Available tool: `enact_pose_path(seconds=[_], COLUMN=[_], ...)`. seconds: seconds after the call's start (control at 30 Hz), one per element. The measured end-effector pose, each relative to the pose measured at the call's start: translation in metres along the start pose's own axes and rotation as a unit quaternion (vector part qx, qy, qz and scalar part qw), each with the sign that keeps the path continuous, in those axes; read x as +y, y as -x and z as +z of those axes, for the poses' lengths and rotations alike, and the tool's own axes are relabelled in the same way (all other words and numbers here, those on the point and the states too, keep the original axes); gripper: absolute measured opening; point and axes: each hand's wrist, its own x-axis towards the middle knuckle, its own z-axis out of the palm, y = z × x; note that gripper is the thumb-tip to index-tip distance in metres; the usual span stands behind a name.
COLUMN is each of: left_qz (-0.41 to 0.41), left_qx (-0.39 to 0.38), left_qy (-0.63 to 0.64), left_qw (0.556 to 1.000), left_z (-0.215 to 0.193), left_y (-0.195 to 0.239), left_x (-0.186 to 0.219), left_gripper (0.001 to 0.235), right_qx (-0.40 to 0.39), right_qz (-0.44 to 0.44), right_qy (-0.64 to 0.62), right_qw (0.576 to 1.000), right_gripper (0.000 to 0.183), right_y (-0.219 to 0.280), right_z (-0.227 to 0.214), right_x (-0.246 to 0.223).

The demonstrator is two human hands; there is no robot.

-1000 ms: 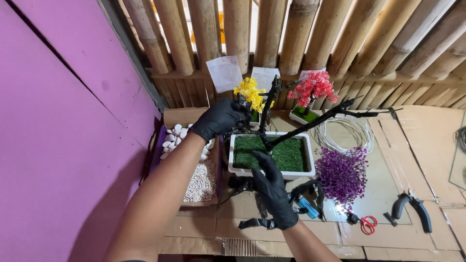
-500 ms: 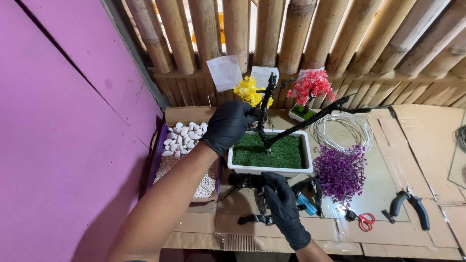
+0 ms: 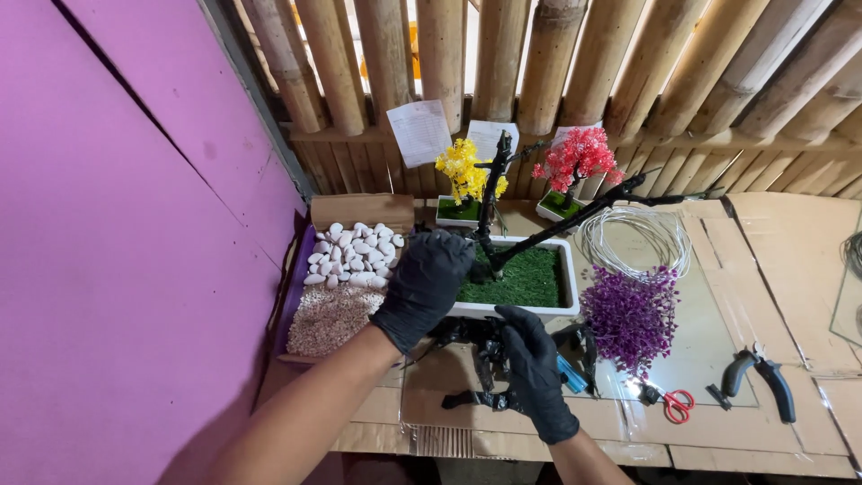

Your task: The person assembles a miniature bonsai tree by attaching black branches to a white rectangular pot filled with green moss. They use black tape to secure the branches and a lighter to heat the tape ends for a clean finish.

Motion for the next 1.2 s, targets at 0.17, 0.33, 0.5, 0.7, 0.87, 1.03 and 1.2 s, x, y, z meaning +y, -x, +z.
enact_pose_path(seconds=[0.17, 0.33, 0.5, 0.7, 0.87, 1.03, 1.2], left_qz=[0.085, 0.094, -0.037, 0.064, -0.072, -0.351, -0.406], left_qx=[0.097, 0.122, 0.201, 0.093, 0.101, 0.073, -0.089], left_qy=[-0.157, -0.097, -0.001, 0.002, 0.096, 0.497, 0.585], left_qw=[0.979, 0.983, 0.979, 0.994, 0.988, 0.790, 0.697], left_z=[0.075, 0.082, 0.095, 0.084, 0.041, 0.016, -0.023], left_y=[0.048, 0.066, 0.070, 0.096, 0.084, 0.041, 0.002], left_x=[-0.032, -0.030, -0.019, -0.040, -0.026, -0.012, -0.019], left_gripper=[0.032, 0.029, 0.021, 0.049, 0.046, 0.031, 0.039], right_qx=[0.006, -0.023, 0.019, 0.035, 0.023, 0.033, 0.016], right_qz=[0.009, 0.013, 0.176, 0.146, 0.157, 0.143, 0.123], right_qy=[-0.052, -0.012, -0.277, -0.233, -0.230, -0.238, -0.334], right_qw=[0.999, 1.000, 0.944, 0.961, 0.960, 0.960, 0.934], right_gripper=[0.035, 0.021, 0.007, 0.005, 0.007, 0.016, 0.010], right_y=[-0.045, -0.089, -0.114, -0.117, -0.120, -0.136, -0.154], right_z=[0.044, 0.069, 0.079, 0.078, 0.084, 0.097, 0.099], right_x=[-0.072, -0.069, -0.027, 0.003, 0.017, 0.021, 0.089])
